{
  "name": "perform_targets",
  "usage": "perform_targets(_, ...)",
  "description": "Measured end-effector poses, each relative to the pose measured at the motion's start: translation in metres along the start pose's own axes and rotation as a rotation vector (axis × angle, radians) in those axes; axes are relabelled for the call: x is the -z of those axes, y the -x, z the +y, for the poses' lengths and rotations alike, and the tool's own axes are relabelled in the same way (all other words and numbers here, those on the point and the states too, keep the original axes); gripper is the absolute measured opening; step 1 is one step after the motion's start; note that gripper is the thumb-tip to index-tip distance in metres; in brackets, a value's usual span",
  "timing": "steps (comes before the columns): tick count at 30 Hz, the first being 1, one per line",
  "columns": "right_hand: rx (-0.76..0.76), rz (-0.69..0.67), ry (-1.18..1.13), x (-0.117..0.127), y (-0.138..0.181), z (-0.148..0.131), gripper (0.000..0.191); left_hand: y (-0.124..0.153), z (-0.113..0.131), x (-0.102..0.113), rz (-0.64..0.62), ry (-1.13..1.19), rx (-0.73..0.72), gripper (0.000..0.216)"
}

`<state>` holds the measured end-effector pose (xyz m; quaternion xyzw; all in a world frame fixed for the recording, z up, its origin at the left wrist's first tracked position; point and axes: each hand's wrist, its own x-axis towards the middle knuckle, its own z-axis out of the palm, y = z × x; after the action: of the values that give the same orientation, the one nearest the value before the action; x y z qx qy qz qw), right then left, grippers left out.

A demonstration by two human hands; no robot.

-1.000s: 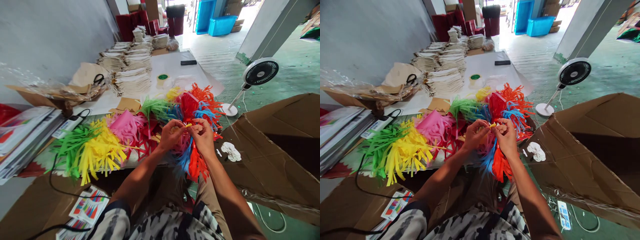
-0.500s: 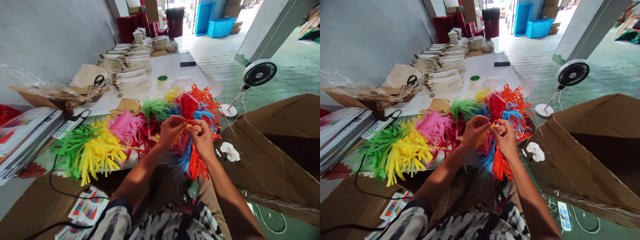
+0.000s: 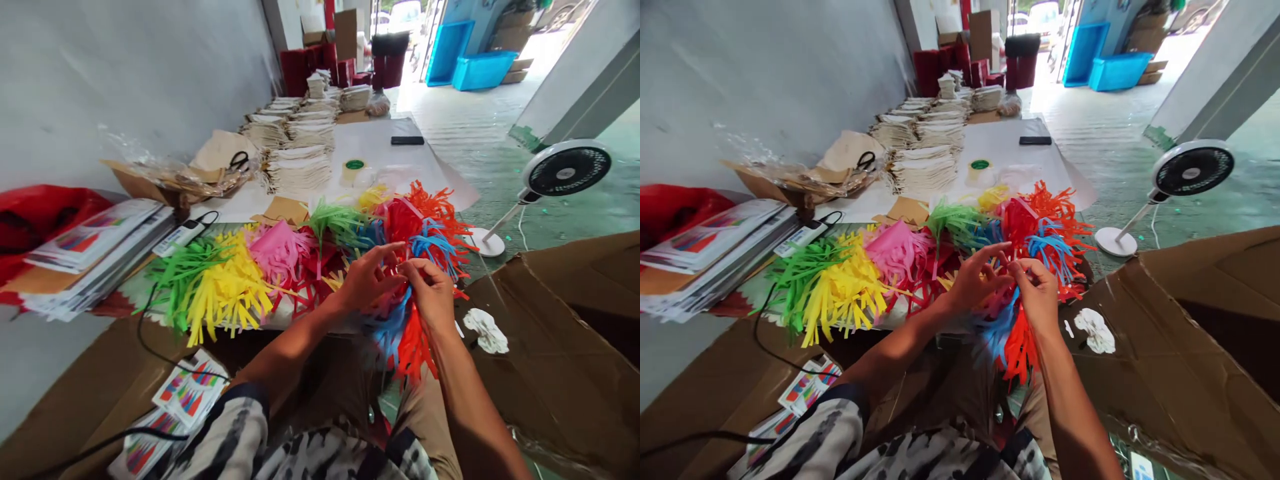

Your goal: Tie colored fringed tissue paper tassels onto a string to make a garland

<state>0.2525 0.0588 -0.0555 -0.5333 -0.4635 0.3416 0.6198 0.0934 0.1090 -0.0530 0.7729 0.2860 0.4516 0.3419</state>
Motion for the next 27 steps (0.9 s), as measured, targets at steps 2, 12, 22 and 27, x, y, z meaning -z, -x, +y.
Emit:
perform_targets(2,-0.028,0.025,-0.080,0.002,-0.001,0.003,0.030,0.004,-0.006,0.009,-0.057,-0.019,-0.033,0.057)
perform_targets(12,-0.001,0.067,-0.155,0.007,-0.004,0.006,0.028,-0.002,-0.036,0.143,-0.116,-0.948,-0.083,0.026)
perform_targets(22,-0.008,0.041,-0.110,0.004,-0.003,0.004,0.030,-0.019,-0.014,0.178,0.180,-0.815,-0.223,0.014)
perform_targets(27,0.035,0.065,-0.029,0.000,-0.001,-0.004,0.033,-0.028,0.025,0.159,0.408,-0.479,-0.166,0.025)
